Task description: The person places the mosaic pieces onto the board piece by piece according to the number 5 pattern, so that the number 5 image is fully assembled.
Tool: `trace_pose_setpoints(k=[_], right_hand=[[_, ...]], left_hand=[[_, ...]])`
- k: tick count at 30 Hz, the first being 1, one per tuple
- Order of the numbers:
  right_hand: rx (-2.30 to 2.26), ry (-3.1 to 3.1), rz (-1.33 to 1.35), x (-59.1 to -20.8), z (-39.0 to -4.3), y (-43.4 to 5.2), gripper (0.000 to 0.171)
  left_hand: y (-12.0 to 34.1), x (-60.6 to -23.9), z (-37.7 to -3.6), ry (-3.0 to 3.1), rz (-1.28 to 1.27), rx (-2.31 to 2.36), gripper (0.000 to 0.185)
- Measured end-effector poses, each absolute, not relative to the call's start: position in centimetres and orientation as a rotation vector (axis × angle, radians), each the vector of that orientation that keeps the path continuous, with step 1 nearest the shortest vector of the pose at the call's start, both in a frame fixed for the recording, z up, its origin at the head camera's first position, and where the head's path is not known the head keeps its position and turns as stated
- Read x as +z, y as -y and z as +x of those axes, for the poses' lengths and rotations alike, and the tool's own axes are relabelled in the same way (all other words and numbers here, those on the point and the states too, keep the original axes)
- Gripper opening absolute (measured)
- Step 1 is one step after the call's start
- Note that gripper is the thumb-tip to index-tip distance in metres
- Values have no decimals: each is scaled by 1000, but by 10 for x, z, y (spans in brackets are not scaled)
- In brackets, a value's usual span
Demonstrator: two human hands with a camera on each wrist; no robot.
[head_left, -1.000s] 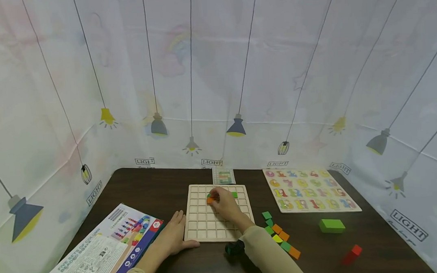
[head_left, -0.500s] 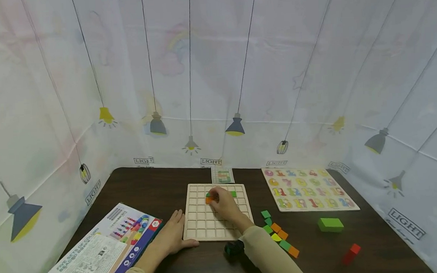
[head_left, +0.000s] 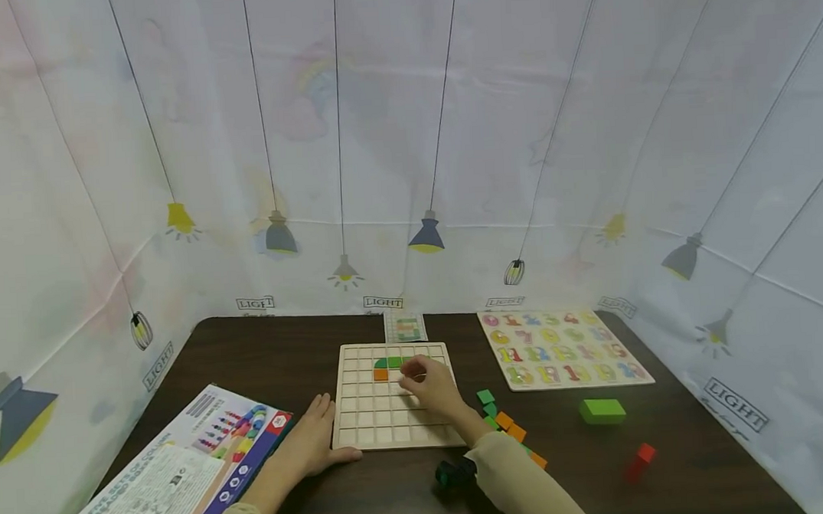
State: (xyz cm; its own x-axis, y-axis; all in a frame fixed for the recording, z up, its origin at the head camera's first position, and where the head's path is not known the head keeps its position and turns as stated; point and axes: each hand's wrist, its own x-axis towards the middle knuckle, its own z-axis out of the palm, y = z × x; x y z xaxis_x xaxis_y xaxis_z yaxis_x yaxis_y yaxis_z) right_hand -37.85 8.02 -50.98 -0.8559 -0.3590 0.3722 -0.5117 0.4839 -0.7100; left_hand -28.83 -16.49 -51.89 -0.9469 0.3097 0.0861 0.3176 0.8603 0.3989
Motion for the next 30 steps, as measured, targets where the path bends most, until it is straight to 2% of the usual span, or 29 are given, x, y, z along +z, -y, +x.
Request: trace_pose_setpoints(k=[24,30], right_hand=[[1400,2560,504,-504,-314,-179,21],[1468,2540,345,-505,-295,-198,21]], left_hand=[[165,-513,-285,3029,-512,-706,100],[166,-515,-288,3026,-521,-700,101]])
